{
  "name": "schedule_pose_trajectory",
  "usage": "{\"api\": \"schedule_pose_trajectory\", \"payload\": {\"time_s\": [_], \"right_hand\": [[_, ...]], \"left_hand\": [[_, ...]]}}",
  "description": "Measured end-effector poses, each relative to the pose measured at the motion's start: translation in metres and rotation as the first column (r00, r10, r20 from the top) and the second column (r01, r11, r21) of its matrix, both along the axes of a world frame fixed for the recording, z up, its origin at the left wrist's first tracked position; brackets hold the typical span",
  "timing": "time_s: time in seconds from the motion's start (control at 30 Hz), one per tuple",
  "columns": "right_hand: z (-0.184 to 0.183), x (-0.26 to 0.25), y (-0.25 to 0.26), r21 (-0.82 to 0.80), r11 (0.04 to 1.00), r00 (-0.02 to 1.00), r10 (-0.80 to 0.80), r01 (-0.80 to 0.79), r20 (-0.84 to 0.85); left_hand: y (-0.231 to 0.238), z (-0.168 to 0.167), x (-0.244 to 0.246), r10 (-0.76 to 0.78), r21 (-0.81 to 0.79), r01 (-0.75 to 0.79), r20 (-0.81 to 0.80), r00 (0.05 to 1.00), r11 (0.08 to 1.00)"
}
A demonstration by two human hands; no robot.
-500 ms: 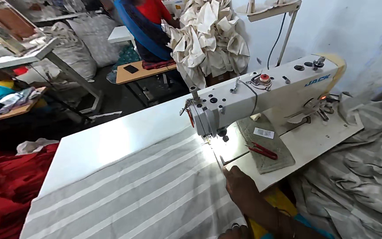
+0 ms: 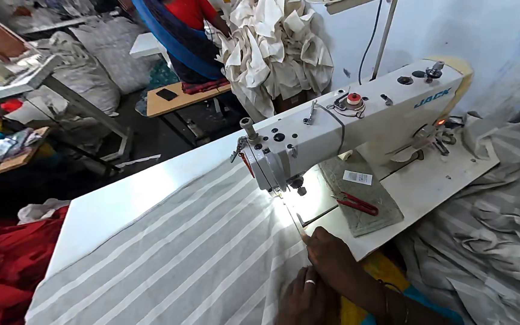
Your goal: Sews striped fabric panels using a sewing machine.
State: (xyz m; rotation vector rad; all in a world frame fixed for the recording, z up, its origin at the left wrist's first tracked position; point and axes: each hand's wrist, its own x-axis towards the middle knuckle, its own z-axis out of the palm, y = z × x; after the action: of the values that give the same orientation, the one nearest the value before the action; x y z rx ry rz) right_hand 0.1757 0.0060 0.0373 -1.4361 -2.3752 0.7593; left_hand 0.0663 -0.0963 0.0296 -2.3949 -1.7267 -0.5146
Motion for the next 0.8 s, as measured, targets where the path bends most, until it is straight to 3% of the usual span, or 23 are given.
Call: {"api": "schedule_pose_trajectory", "payload": {"time_s": [0.07,0.27,0.7,0.73,0.8], "right_hand": [[0.005,-0.001,0.007,-0.089,0.996,1.000,0.018,-0.018,0.007],[0.004,-0.008,0.026,-0.102,0.994,0.999,0.030,-0.032,-0.019],[-0.005,-0.042,0.080,0.277,0.961,0.998,0.002,0.016,-0.067],[-0.004,-0.040,0.080,0.272,0.962,0.998,0.023,-0.007,-0.054],[0.011,-0.025,0.069,0.097,0.988,0.992,0.116,-0.120,0.046]], "left_hand": [[0.012,-0.009,-0.007,0.031,0.079,-0.034,0.046,0.998,0.996],[0.056,-0.033,-0.042,0.012,0.171,-0.037,0.148,0.989,0.984],[0.140,-0.021,-0.094,-0.020,0.087,0.001,0.220,0.975,0.996],[0.144,-0.018,-0.097,-0.012,0.067,-0.004,0.227,0.974,0.998],[0.151,-0.016,-0.100,0.013,0.047,-0.024,0.235,0.972,0.999]]}}
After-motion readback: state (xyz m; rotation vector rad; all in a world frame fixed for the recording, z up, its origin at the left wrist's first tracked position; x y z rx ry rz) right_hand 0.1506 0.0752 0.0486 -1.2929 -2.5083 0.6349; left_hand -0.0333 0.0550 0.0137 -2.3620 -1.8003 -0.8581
